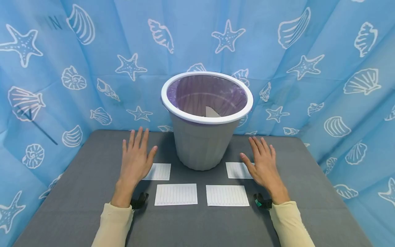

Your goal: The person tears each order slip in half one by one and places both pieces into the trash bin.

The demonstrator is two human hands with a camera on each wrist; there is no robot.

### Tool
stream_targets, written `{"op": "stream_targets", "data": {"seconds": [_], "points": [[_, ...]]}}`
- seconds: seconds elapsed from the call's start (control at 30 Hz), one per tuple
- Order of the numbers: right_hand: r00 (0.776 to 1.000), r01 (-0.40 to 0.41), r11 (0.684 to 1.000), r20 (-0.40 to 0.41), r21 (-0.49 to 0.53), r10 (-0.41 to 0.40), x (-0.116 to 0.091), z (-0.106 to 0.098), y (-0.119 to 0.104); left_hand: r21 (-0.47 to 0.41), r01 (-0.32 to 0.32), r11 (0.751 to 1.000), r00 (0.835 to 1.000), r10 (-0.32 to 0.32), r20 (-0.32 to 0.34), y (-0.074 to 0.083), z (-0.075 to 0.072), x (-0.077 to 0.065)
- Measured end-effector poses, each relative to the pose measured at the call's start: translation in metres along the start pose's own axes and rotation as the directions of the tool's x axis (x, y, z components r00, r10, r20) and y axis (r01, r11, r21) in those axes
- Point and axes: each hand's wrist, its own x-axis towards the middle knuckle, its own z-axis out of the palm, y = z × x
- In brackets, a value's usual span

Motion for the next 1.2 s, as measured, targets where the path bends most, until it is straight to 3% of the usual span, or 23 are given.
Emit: {"op": "stream_targets", "data": {"seconds": [0.1, 0.2, 0.33, 0.43, 0.53, 0.67, 0.77, 0.83, 0.93, 1.07, 1.2], "points": [[1.000, 0.013, 1.000, 0.011, 0.000, -0.013, -0.001, -0.002, -0.006, -0.021, -0.016, 1.000, 0.999, 0.016, -0.030, 0.001, -0.001, -0.005], [0.997, -0.020, 0.999, 0.077, 0.025, 0.018, -0.002, -0.006, -0.015, -0.064, -0.016, 0.998, 0.999, 0.014, -0.028, 0.001, -0.001, -0.012], [0.987, -0.043, 0.992, 0.160, 0.117, 0.024, -0.001, -0.006, -0.028, -0.186, 0.021, 0.982, 0.999, -0.012, 0.051, -0.004, -0.003, -0.022], [0.982, -0.028, 0.973, 0.189, 0.230, -0.016, 0.000, 0.001, -0.040, -0.308, 0.061, 0.949, 0.987, -0.011, 0.161, -0.009, -0.003, -0.025], [0.974, -0.025, 0.941, 0.222, 0.337, -0.054, -0.002, 0.014, -0.055, -0.408, 0.101, 0.907, 0.954, 0.028, 0.299, -0.012, -0.002, -0.026], [0.952, -0.051, 0.889, 0.291, 0.454, -0.094, -0.009, 0.034, -0.079, -0.464, 0.131, 0.876, 0.881, 0.111, 0.459, -0.013, 0.003, -0.026], [0.936, -0.062, 0.858, 0.328, 0.511, -0.128, -0.016, 0.049, -0.095, -0.454, 0.141, 0.880, 0.830, 0.145, 0.538, -0.010, 0.006, -0.027], [0.931, -0.044, 0.852, 0.332, 0.521, -0.155, -0.021, 0.057, -0.104, -0.434, 0.159, 0.887, 0.807, 0.136, 0.574, -0.007, 0.007, -0.027], [0.925, -0.011, 0.866, 0.334, 0.501, -0.181, -0.027, 0.068, -0.112, -0.390, 0.167, 0.906, 0.784, 0.118, 0.609, -0.002, 0.007, -0.027], [0.914, -0.017, 0.879, 0.364, 0.477, -0.180, -0.033, 0.078, -0.119, -0.349, 0.139, 0.927, 0.769, 0.121, 0.628, 0.002, 0.007, -0.027], [0.906, -0.042, 0.874, 0.388, 0.484, -0.171, -0.036, 0.085, -0.122, -0.352, 0.110, 0.929, 0.748, 0.156, 0.645, 0.004, 0.009, -0.028]]}}
